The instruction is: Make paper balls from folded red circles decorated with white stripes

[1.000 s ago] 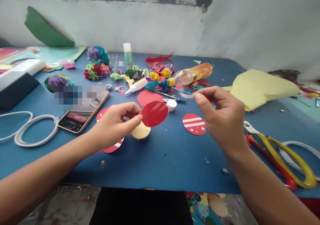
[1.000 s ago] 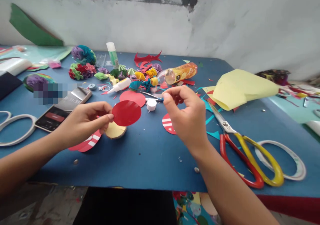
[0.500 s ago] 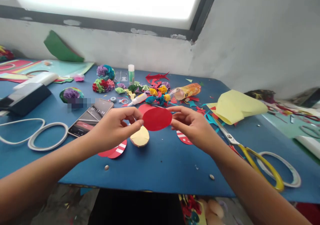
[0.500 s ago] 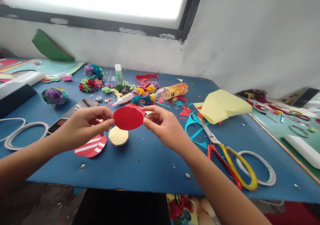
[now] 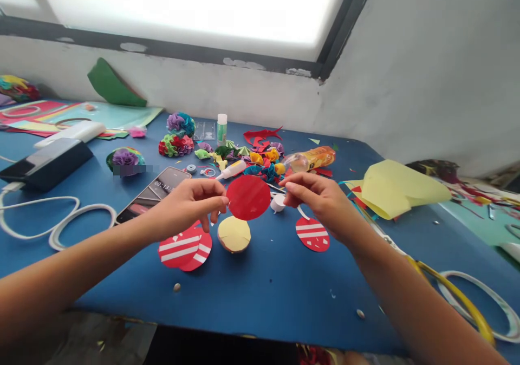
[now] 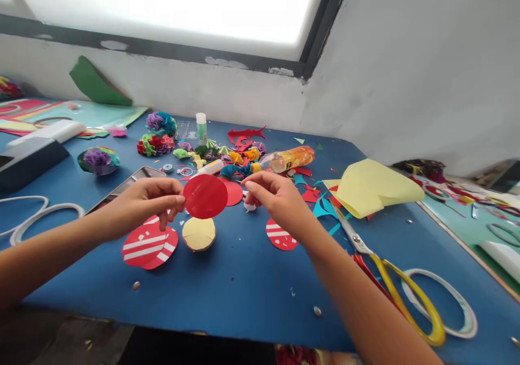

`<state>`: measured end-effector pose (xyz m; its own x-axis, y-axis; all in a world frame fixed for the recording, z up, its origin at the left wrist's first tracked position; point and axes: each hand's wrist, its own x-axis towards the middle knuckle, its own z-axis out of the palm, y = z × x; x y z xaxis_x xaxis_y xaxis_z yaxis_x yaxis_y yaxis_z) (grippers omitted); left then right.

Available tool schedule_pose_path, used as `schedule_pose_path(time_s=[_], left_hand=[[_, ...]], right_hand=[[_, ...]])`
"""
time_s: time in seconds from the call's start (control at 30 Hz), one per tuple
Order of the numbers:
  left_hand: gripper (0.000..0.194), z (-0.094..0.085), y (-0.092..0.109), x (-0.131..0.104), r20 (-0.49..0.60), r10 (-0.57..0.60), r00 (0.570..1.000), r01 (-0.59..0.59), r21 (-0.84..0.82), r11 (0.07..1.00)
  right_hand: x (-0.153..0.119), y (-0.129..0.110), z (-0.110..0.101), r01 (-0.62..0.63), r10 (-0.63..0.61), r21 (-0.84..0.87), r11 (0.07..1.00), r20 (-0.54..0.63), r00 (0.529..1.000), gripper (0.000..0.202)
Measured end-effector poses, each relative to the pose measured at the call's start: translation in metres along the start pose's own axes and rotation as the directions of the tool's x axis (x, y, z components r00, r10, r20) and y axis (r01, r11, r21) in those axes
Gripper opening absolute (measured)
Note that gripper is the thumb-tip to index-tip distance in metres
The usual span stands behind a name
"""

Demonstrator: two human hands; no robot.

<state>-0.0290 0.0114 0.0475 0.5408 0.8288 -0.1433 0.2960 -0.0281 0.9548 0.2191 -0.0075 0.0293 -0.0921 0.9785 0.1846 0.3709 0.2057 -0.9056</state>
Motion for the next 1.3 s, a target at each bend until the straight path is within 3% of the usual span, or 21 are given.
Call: schedule_pose_path(time_s=[0.07, 0.13, 0.3, 0.4, 0.47, 0.53, 0.63, 0.8, 0.93, 1.13, 1.3], left_hand=[[0.016, 0.000, -0.007, 0.004, -0.006, -0.002, 1.000, 0.002, -0.024, 1.000], [0.017, 0.001, -0.013, 0.006, -0.002, 0.004, 1.000, -0.004, -0.033, 0.999], [0.017, 0.004, -0.021, 0.005, -0.008, 0.008, 1.000, -0.007, 0.088, 0.996], [0.013, 0.003, -0.022, 0.001, -0.054, 0.154, 0.987, -0.130, 0.306, 0.943], [0.009, 0.001, -0.023, 0.000, -0.040, 0.325, 0.945, -0.277, 0.433, 0.858], [0.010, -0.001, -0.025, -0.001, 0.004, 0.462, 0.887, -0.401, 0.504, 0.765], [0.014, -0.006, -0.027, 0.000, 0.080, 0.551, 0.830, -0.496, 0.558, 0.665], [0.023, -0.016, -0.035, 0.001, 0.257, 0.602, 0.756, -0.595, 0.652, 0.469], [0.030, -0.024, -0.041, 0.003, 0.374, 0.566, 0.735, -0.617, 0.716, 0.327], [0.029, -0.023, -0.040, 0.004, 0.461, 0.509, 0.727, -0.629, 0.744, 0.225], [0.026, -0.021, -0.042, 0.004, 0.526, 0.553, 0.646, -0.679, 0.727, 0.102]], right_hand=[[0.000, 0.004, 0.002, -0.062, 0.049, 0.088, 0.994, 0.136, 0.989, 0.024], [-0.001, 0.008, 0.006, -0.063, 0.040, 0.116, 0.991, 0.194, 0.980, 0.026], [-0.010, 0.017, 0.019, 0.031, -0.057, 0.175, 0.984, 0.151, 0.987, 0.012], [-0.015, 0.016, 0.022, 0.116, -0.127, 0.110, 0.987, 0.097, 0.987, 0.007], [-0.018, 0.014, 0.024, 0.241, -0.241, -0.005, 0.970, 0.055, 0.969, 0.007], [-0.021, 0.012, 0.027, 0.406, -0.403, -0.127, 0.905, 0.046, 0.914, 0.012], [-0.024, 0.014, 0.029, 0.564, -0.563, -0.268, 0.781, 0.085, 0.822, 0.017], [-0.022, 0.024, 0.028, 0.721, -0.690, -0.444, 0.532, 0.265, 0.673, 0.018], [-0.018, 0.028, 0.025, 0.801, -0.721, -0.488, 0.346, 0.409, 0.560, 0.014], [-0.017, 0.025, 0.025, 0.839, -0.710, -0.501, 0.212, 0.511, 0.485, 0.023], [-0.017, 0.025, 0.026, 0.838, -0.703, -0.515, 0.178, 0.530, 0.475, 0.022]])
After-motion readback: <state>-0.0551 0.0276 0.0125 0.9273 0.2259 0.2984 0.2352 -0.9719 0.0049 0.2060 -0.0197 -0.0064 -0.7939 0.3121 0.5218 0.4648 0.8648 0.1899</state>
